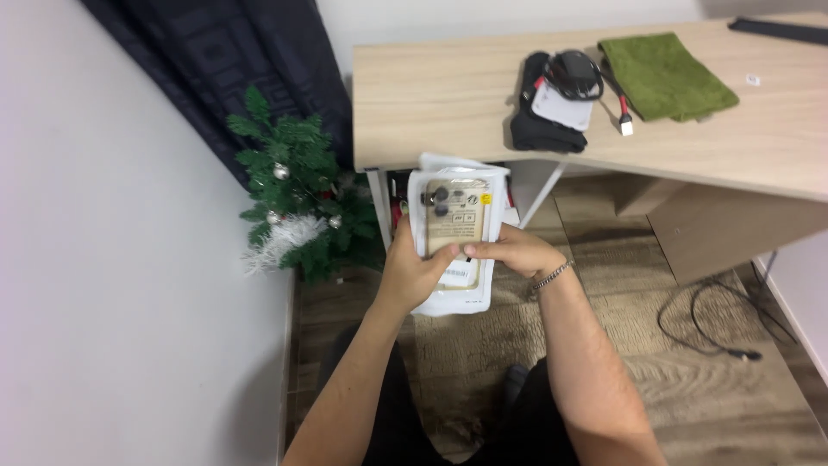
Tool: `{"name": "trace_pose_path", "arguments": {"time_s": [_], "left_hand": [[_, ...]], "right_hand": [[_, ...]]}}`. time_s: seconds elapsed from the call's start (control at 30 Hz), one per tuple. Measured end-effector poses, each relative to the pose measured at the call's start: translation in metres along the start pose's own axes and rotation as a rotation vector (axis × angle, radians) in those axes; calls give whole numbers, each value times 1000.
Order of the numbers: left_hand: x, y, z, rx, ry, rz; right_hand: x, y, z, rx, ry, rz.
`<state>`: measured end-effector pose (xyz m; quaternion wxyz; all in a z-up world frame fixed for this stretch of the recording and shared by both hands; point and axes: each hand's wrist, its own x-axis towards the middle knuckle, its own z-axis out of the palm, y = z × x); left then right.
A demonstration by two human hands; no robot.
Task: The person gathers office supplies from a shelf into a box and then untangles a black USB cable.
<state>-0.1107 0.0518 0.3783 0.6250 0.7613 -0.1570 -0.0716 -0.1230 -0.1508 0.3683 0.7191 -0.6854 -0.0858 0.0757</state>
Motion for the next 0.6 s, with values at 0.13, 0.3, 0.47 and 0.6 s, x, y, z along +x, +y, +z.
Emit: {"name": "trace_pose_path", "arguments": {"time_s": [0.13,0.3,0.47,0.6], "left_hand": [[-7,-31,9,-68,-161,-41],[-2,-68,29,-11,-209,-244],[-14,-142,56,-205,-274,-507],[-36,-151,62,-277,-340,-717]], "right_hand": [[-7,18,-6,-9,27,119],[-12,78,-11,131,245,263],[-18,143,-21,253,271,790],[-33,231,-37,275,265,1011]]}}
